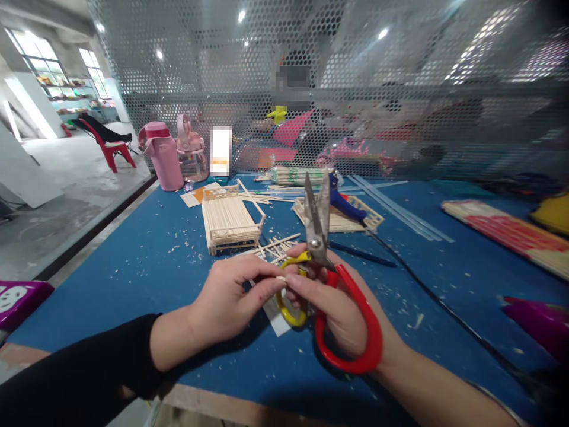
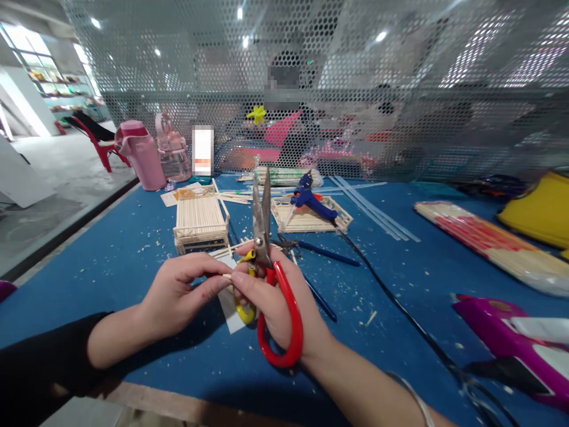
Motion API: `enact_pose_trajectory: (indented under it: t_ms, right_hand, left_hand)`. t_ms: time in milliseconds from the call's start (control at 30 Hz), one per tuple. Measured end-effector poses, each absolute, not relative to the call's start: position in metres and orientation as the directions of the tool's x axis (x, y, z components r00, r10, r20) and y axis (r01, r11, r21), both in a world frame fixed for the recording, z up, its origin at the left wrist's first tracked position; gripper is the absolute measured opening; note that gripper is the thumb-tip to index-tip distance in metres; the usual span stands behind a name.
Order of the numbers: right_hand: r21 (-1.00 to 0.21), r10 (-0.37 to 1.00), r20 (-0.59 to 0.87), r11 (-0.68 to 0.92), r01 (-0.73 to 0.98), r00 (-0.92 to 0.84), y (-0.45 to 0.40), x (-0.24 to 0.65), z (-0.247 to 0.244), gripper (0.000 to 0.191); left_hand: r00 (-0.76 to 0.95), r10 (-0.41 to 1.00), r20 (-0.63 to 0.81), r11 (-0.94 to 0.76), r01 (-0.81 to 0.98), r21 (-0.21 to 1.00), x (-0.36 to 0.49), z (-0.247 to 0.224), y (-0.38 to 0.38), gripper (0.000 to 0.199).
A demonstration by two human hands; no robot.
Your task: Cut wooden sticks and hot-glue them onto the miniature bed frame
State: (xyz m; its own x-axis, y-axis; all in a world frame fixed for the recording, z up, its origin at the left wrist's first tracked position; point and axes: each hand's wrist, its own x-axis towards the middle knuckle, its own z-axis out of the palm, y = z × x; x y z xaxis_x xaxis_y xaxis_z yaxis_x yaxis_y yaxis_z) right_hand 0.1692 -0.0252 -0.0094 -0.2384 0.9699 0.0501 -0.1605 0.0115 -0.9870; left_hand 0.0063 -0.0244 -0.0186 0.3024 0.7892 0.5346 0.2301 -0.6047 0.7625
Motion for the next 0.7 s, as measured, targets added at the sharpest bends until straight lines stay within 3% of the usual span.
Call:
enact_pose_trajectory:
  t_ms: [133,233,300,533,700]
  right_hand:
    - [-0.968,0.969,0.023,-0.04,-0.246,-0.247,-0.023,0.168,-0.013,0.041]
    - [-0.959,0.969,-0.004,-0.074,-0.273,-0.248,-0.022,0.167,-0.014,0.045]
    - [-0.963,0.969,-0.017,-0.082,-0.255,-0.248,-0.022,0.167,-0.014,0.047]
    - [-0.993,0.984,0.106,0.098,-0.057,-0.14,-0.025,0.169,-0.007,0.039]
    - [-0.98,0.978,0.182,0.189,0.068,-0.102,-0.028,0.165,-0.004,0.036]
  left_hand:
    - [0.294,0.888,0.355,-0.359,-0.043,0.932,0.011,-0.02,-0.024,0.014]
    - [0.324,0.912,0.25,-0.175,-0.242,0.954,0.014,-0.022,-0.022,0.013]
    - [0.314,0.921,0.229,-0.152,-0.252,0.956,0.014,-0.022,-0.021,0.011]
    - [0.292,0.923,0.249,-0.275,0.05,0.96,0.011,-0.02,-0.02,0.017]
    - [0.318,0.829,0.46,-0.558,0.416,0.718,0.008,-0.022,-0.023,0.009]
